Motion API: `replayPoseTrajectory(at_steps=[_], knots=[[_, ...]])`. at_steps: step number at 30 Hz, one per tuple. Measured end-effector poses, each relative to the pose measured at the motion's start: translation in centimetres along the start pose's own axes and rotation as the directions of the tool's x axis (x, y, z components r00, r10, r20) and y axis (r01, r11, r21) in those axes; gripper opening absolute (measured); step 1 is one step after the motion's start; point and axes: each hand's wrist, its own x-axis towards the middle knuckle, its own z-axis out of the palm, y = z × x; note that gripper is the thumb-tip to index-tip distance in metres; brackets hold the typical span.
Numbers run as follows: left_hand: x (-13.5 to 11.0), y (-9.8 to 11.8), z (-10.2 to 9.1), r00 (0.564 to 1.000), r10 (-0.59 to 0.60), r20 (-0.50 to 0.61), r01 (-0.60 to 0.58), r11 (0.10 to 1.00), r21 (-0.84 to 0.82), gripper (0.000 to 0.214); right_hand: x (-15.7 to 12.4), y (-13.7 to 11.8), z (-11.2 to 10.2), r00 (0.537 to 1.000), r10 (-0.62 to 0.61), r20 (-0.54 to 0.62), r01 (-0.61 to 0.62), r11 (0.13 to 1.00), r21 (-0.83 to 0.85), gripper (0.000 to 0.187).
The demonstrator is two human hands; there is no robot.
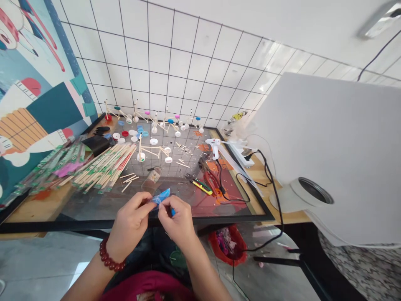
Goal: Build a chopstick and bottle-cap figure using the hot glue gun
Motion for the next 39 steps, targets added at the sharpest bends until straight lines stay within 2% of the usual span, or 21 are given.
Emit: replayPoseTrajectory(at_steps=[3, 10, 13, 16, 18, 20, 24, 27, 29, 34, 39], knots=[[-0.2, 0.0, 0.1, 1.0, -0.025, 0.012, 0.026, 0.999, -0.036, 0.039, -0.1, 0.2, 0.4, 1.0, -0.019, -0.017, 0.019, 1.0, 0.002, 0.018], [0.2, -0.4, 0.1, 0.976, -0.073, 0.205, 0.124, 0.962, -0.244, 0.03, -0.9, 0.0, 1.4, 0.991, -0.129, -0.046, 0.128, 0.992, -0.024, 0.016], [0.0, -0.7, 0.3, 0.977, -0.137, 0.161, 0.177, 0.946, -0.271, 0.028, -1.2, -0.1, 1.4, 0.983, -0.183, -0.032, 0.184, 0.983, 0.004, 0.014], [-0.3, -1.1, 0.1, 0.958, -0.279, 0.062, 0.284, 0.9, -0.332, 0.021, -1.2, 0.1, 0.6, 0.961, -0.274, 0.022, 0.274, 0.962, -0.001, 0.008], [-0.3, -1.3, -0.3, 0.923, -0.37, 0.104, 0.377, 0.82, -0.431, 0.017, -1.0, 0.5, -0.1, 0.936, -0.346, 0.066, 0.35, 0.934, -0.066, 0.023], [-0.2, -1.4, -0.8, 0.878, -0.429, 0.211, 0.471, 0.7, -0.537, 0.015, -0.8, 0.8, -0.7, 0.906, -0.411, 0.105, 0.421, 0.9, -0.115, 0.03], [-0.2, -1.2, -1.4, 0.779, -0.495, 0.384, 0.603, 0.426, -0.675, 0.019, -0.6, 1.1, -1.2, 0.861, -0.502, 0.083, 0.509, 0.852, -0.121, 0.033], [-0.2, -0.8, -1.3, 0.732, -0.518, 0.442, 0.649, 0.331, -0.685, 0.022, -0.5, 1.2, -1.2, 0.828, -0.557, 0.059, 0.558, 0.811, -0.175, 0.028], [-0.2, -0.5, -1.2, 0.731, -0.51, 0.453, 0.657, 0.346, -0.67, 0.024, -0.5, 1.4, -1.1, 0.816, -0.575, 0.051, 0.57, 0.788, -0.232, 0.025], [0.3, 0.3, -1.6, 0.804, -0.42, 0.421, 0.593, 0.51, -0.623, 0.02, -0.6, 1.7, -1.1, 0.814, -0.573, 0.093, 0.567, 0.749, -0.344, 0.022], [0.9, 1.2, -2.3, 0.824, -0.378, 0.422, 0.566, 0.534, -0.627, 0.017, -0.6, 1.2, -1.4, 0.803, -0.581, 0.132, 0.59, 0.747, -0.305, 0.028]])
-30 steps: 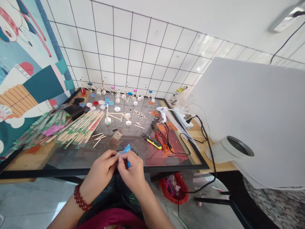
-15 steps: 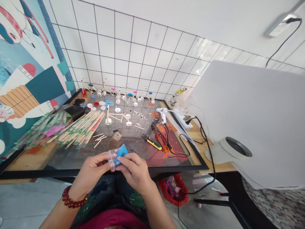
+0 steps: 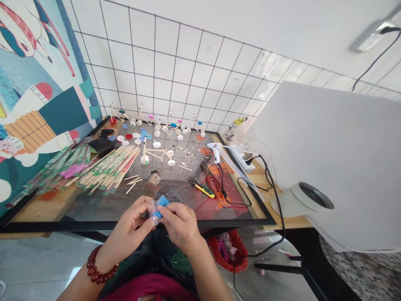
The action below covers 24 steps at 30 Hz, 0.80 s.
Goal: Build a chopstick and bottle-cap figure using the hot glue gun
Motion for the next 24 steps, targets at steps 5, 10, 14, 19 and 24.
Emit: replayPoseTrajectory(at_steps=[5, 10, 14, 19, 24], knots=[[0.1, -0.3, -0.1, 0.997, 0.042, -0.065, -0.041, 0.999, 0.014, 0.025, 0.4, -0.1, 0.0, 0.999, -0.033, 0.036, 0.034, 0.999, -0.025, 0.031], [0.1, -1.8, -0.4, 0.978, 0.008, -0.211, 0.002, 0.999, 0.044, 0.016, 0.6, 0.3, 0.0, 0.998, 0.005, 0.059, 0.001, 0.994, -0.108, 0.024], [-0.1, -2.2, -0.4, 0.992, -0.02, -0.121, 0.027, 0.998, 0.053, 0.02, 1.1, 0.0, -0.3, 0.998, -0.018, 0.058, 0.027, 0.987, -0.159, 0.023], [0.1, -2.1, -0.3, 0.983, 0.108, -0.151, -0.078, 0.979, 0.187, 0.02, 1.2, -0.6, -0.3, 0.99, -0.032, 0.138, 0.055, 0.985, -0.162, 0.023], [0.1, -2.5, -0.4, 0.906, 0.403, -0.129, -0.277, 0.797, 0.537, 0.018, 0.9, -0.3, -0.2, 0.986, 0.038, 0.164, -0.01, 0.986, -0.166, 0.017]])
